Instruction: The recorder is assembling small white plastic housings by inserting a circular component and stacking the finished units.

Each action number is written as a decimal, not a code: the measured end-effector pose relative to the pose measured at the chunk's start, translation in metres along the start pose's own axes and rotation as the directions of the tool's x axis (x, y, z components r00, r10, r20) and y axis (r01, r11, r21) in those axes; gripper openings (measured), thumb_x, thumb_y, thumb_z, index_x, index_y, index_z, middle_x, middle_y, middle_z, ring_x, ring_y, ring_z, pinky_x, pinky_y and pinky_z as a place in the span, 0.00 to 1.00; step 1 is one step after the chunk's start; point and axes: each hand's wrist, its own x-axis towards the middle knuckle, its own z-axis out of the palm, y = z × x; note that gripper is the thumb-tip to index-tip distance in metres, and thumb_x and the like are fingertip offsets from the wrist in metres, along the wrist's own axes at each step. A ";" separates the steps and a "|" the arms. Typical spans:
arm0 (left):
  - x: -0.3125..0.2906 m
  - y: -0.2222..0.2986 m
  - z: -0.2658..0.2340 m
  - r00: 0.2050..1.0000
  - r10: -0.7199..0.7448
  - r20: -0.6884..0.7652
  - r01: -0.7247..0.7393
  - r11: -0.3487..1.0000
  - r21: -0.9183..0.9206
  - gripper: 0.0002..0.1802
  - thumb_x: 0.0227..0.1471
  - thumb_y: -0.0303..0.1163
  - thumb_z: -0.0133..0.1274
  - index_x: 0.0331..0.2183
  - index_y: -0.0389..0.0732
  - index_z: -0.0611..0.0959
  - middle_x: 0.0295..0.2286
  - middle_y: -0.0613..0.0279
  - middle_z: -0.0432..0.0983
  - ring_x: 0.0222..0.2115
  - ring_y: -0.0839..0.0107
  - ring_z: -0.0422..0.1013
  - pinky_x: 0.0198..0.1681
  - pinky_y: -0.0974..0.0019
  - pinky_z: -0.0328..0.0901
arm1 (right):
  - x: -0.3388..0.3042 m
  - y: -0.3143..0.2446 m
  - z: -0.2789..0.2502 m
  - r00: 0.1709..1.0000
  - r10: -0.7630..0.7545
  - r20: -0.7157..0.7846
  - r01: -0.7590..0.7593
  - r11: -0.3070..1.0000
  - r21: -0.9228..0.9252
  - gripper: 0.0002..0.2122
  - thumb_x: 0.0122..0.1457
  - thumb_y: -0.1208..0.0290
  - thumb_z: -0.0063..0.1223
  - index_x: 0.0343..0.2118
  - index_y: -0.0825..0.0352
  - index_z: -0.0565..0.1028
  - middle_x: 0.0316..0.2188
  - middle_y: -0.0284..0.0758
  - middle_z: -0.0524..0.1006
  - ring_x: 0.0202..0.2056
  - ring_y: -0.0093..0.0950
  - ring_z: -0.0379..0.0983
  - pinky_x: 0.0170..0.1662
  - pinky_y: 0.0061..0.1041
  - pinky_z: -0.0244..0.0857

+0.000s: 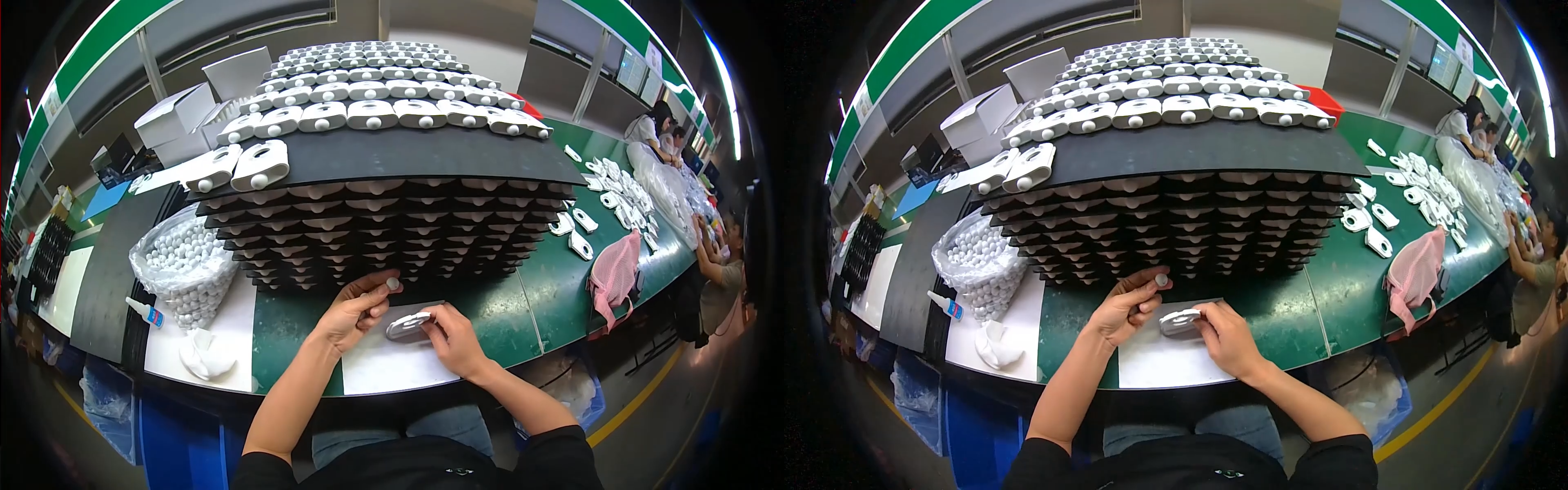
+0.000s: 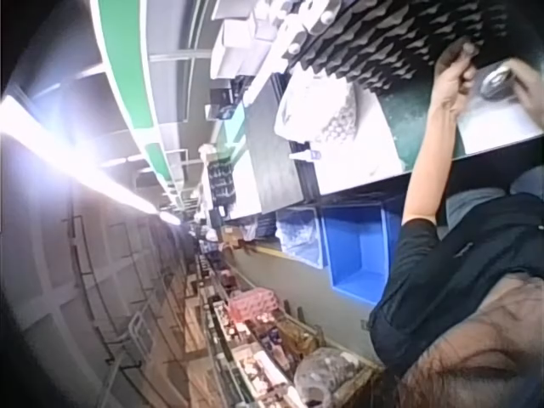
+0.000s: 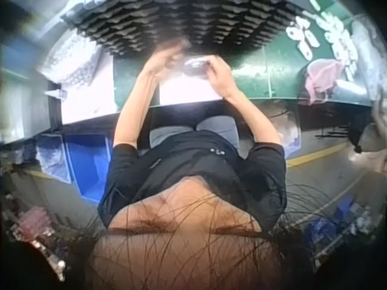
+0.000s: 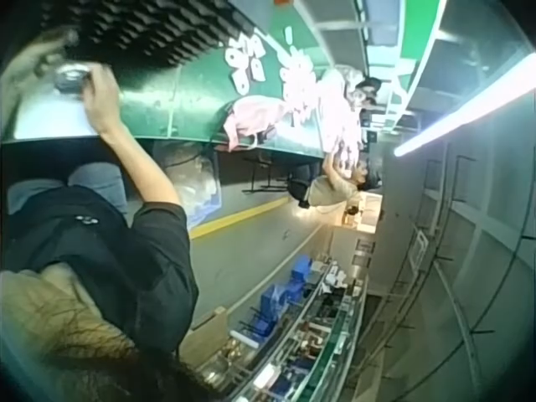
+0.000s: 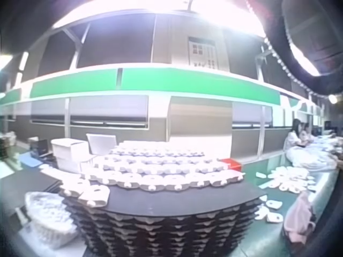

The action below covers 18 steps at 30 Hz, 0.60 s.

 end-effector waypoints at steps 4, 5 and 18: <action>-0.001 0.001 0.002 1.000 -0.010 0.020 0.010 1.000 0.008 0.14 0.49 0.28 0.50 0.41 0.39 0.74 0.33 0.63 0.72 0.18 0.85 0.55 0.14 0.84 0.44 | 0.000 0.000 0.000 1.000 -0.009 0.013 0.009 1.000 0.001 0.04 0.53 0.81 0.43 0.32 0.70 0.68 0.25 0.32 0.70 0.25 0.23 0.66 0.28 0.21 0.61; -0.001 0.001 0.004 1.000 -0.011 0.025 0.011 1.000 0.009 0.14 0.49 0.28 0.50 0.41 0.39 0.74 0.33 0.63 0.72 0.18 0.85 0.55 0.14 0.84 0.44 | -0.001 0.002 -0.002 1.000 -0.009 0.009 0.009 1.000 -0.002 0.04 0.53 0.81 0.43 0.32 0.70 0.68 0.25 0.32 0.70 0.25 0.23 0.66 0.28 0.21 0.61; -0.002 -0.010 0.018 0.996 0.067 -0.052 -0.040 0.912 0.409 0.14 0.38 0.30 0.60 0.32 0.37 0.78 0.19 0.70 0.68 0.14 0.85 0.57 0.15 0.82 0.50 | 0.003 0.013 -0.010 0.903 0.382 0.200 -0.303 0.233 0.924 0.09 0.59 0.75 0.37 0.42 0.63 0.64 0.39 0.34 0.69 0.43 0.27 0.66 0.49 0.28 0.61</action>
